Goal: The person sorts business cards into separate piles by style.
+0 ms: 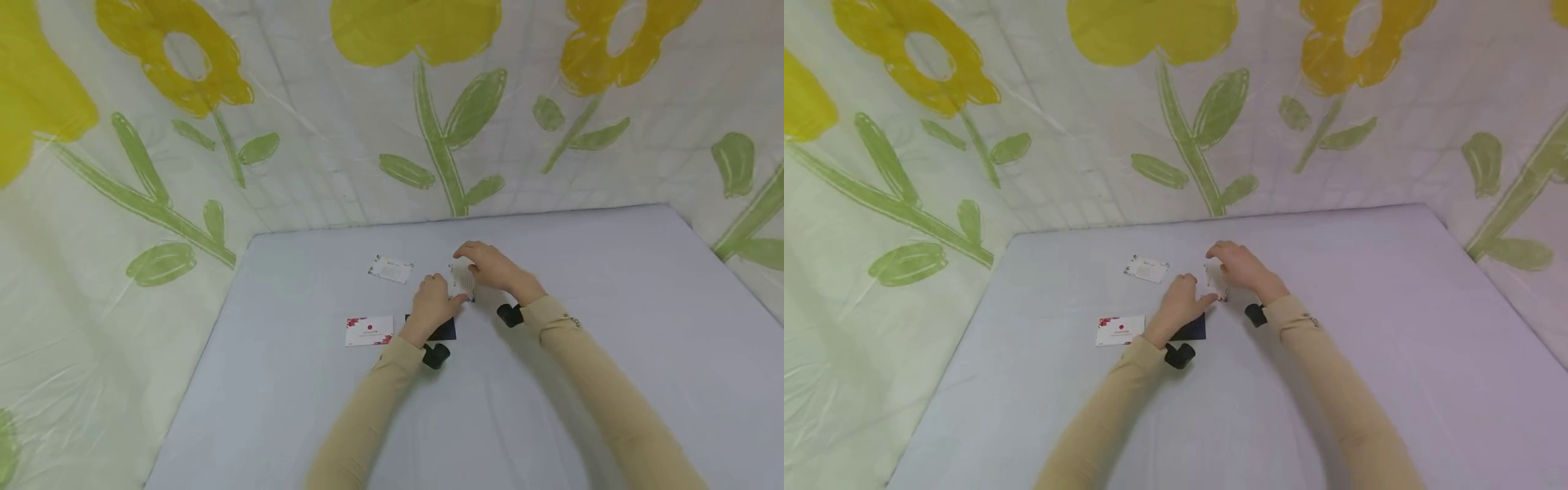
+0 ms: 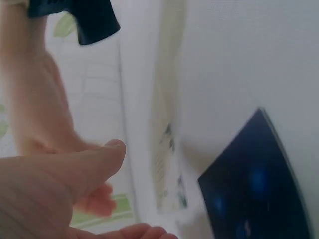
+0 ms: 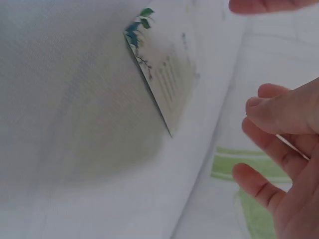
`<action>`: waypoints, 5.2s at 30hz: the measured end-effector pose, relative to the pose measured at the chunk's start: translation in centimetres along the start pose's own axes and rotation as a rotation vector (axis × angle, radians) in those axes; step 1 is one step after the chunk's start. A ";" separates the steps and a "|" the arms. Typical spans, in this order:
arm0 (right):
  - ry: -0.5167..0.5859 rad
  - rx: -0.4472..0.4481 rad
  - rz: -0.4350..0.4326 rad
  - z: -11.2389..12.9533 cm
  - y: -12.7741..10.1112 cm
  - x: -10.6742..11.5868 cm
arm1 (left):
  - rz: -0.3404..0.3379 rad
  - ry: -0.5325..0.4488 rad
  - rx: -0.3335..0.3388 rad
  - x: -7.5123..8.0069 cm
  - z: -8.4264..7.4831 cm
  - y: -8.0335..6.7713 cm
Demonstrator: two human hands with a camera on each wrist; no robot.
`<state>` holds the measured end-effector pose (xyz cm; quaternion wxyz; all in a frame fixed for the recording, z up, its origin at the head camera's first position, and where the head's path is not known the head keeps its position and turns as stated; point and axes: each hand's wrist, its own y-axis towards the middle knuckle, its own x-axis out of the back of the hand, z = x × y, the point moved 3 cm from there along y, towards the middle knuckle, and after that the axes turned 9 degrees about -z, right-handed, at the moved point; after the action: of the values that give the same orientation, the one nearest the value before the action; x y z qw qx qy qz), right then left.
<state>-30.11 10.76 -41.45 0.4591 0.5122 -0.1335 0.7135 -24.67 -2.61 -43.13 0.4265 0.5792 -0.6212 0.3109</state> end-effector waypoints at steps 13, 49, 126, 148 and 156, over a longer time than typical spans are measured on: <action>-0.053 -0.014 0.177 -1.3 0.0 -2.9 | -0.034 0.218 0.058 -3.1 -1.5 1.7; -0.159 -0.061 0.149 -3.5 -2.1 -0.5 | 0.141 0.095 0.068 -2.9 -1.0 4.3; -0.310 -0.317 -0.084 1.3 -9.2 -0.5 | 0.014 -0.095 -0.255 -2.7 -2.4 -2.0; -0.025 -0.312 -0.099 3.8 4.2 -2.6 | -0.113 -0.307 -0.196 5.7 12.5 6.0; -0.084 -0.375 -0.038 4.8 7.1 -8.0 | -0.006 -0.178 -0.093 4.0 15.3 6.2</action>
<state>-32.42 -0.38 -44.19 0.5538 0.4494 -0.2735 0.6454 -33.20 -17.06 -45.67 0.3972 0.5858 -0.6687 0.2278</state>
